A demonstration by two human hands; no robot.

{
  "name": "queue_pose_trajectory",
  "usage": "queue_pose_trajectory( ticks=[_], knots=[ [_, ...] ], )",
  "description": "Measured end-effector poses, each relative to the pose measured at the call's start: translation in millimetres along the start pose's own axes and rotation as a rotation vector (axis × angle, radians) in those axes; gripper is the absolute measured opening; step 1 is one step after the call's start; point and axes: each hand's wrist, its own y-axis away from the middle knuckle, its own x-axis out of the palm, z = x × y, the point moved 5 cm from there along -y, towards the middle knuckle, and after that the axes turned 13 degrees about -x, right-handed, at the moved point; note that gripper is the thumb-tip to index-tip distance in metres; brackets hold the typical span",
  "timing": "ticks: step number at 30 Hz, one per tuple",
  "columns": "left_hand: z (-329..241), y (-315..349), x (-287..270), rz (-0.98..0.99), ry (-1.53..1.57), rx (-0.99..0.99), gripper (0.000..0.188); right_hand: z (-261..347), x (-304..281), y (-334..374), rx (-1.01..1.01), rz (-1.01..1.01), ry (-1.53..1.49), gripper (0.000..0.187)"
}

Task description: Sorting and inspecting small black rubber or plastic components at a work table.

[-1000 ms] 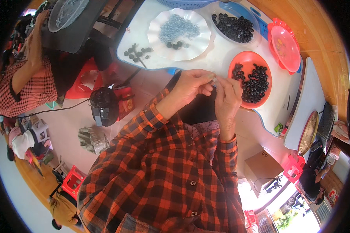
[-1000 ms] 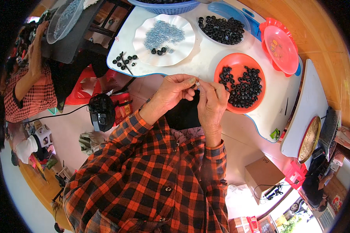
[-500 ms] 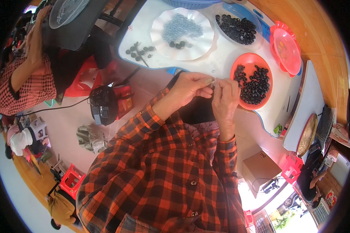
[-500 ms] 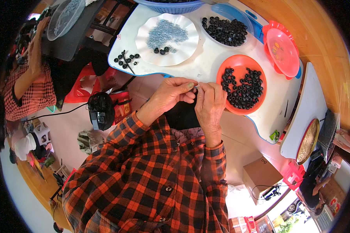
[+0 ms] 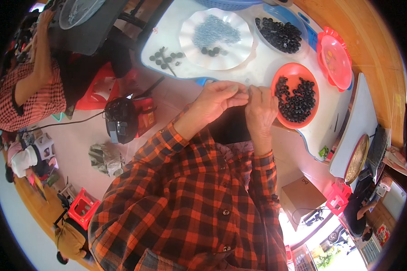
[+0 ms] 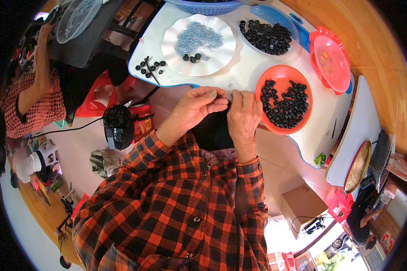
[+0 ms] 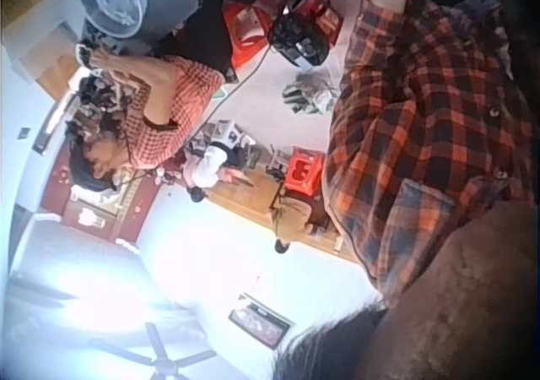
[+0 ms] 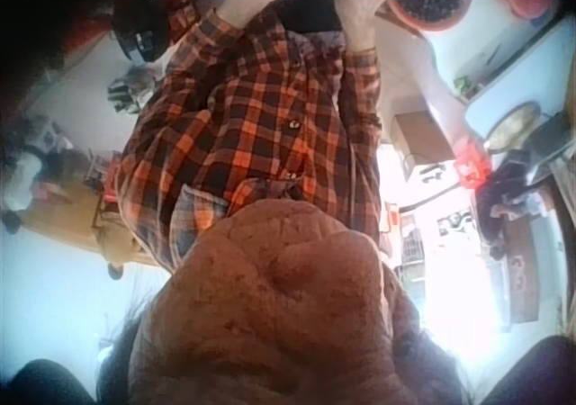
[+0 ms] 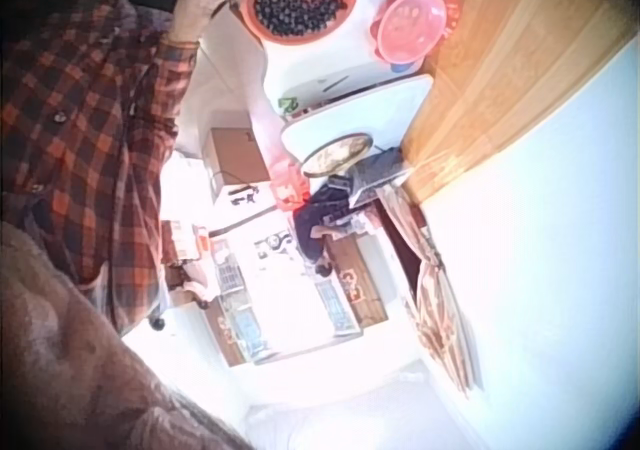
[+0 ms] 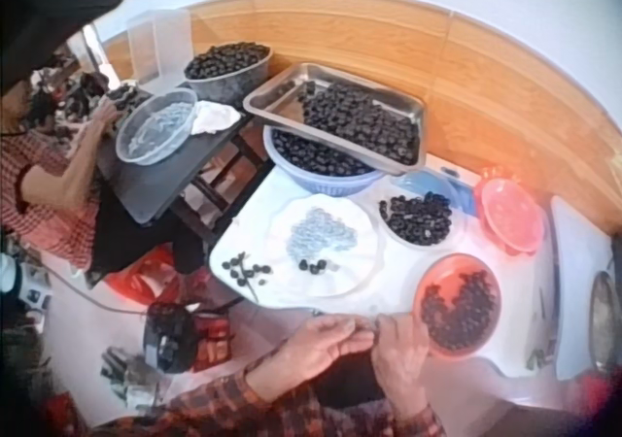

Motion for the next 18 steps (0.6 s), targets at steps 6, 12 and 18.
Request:
queue_pose_trajectory(
  ticks=[6, 12, 18],
  knots=[
    [0, -1, -5, -0.034, 0.039, -0.036, 0.023, 0, -8, 5, 0.106, -0.149, -0.161, 0.019],
    [-1, 1, -6, -0.143, -0.028, -0.051, 0.025, -4, -8, 0, 0.157, -0.157, -0.216, 0.019],
    [-16, 7, -7, -0.476, -0.476, 0.210, 0.016, -2, 8, -25, 0.042, -0.097, -0.136, 0.019]
  ],
)
